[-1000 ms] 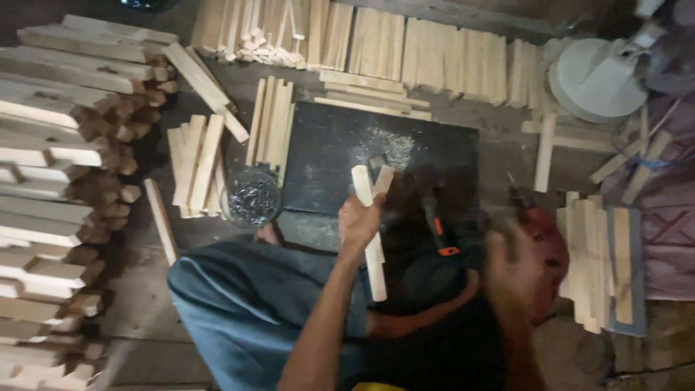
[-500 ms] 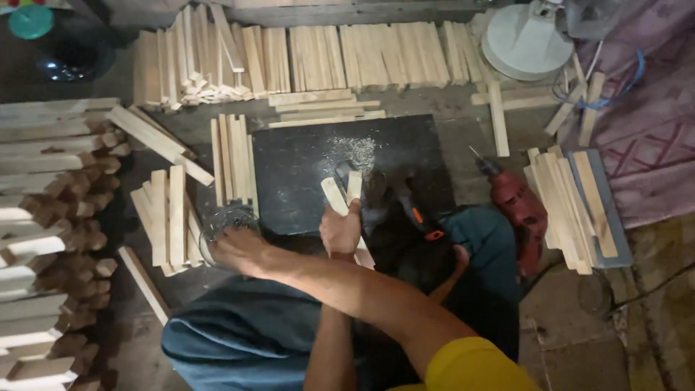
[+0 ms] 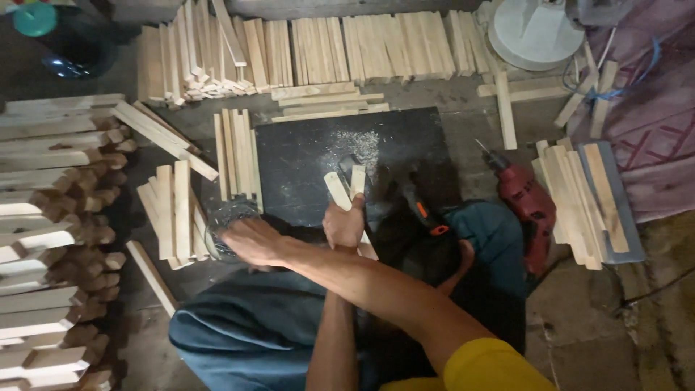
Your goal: Assembling small wooden slats into components using a hammer, nails, and a power drill on a workshop floor.
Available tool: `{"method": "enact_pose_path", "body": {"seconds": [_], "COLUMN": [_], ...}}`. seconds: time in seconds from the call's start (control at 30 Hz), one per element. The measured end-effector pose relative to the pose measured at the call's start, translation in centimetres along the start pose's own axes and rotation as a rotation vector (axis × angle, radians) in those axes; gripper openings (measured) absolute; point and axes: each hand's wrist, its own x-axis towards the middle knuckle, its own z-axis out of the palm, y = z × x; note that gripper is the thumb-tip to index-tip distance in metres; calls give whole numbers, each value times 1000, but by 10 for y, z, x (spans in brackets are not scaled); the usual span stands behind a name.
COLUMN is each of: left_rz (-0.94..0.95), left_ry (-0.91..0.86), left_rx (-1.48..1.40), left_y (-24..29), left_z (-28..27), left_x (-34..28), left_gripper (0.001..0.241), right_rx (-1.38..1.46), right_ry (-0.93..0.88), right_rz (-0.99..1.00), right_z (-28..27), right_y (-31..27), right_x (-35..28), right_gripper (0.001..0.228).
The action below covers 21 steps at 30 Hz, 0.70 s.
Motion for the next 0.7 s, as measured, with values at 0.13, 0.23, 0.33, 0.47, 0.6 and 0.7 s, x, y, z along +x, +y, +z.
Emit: {"method": "enact_pose_path", "body": {"seconds": [0.13,0.23,0.33,0.47,0.6,0.7], "left_rz": [-7,9,57,120,-31,-12], "left_ry": [-3,20,94,121,-44,-17], "left_rx": [31,56,75,234,42,58], "left_y": [1,0,16,45,24,8], "left_z": [-3,1,-18,-51,-18,-9], "left_x": [2,4,-20,-59,-23,5], "left_gripper": [70,70,74,58,69,69], "right_rx": [-52,-35,253,424,112,36], "right_ry": [37,107,358,914,1055,990], "right_rz": [-10,-3,17,177,517,490], "right_z": [77,70,-2,-51,-56,-53], "right_y": [50,57,31,100,186,200], "right_x": [45,43,-10,-81,-112,-122], "right_gripper": [40,33,35,14,24,22]}}
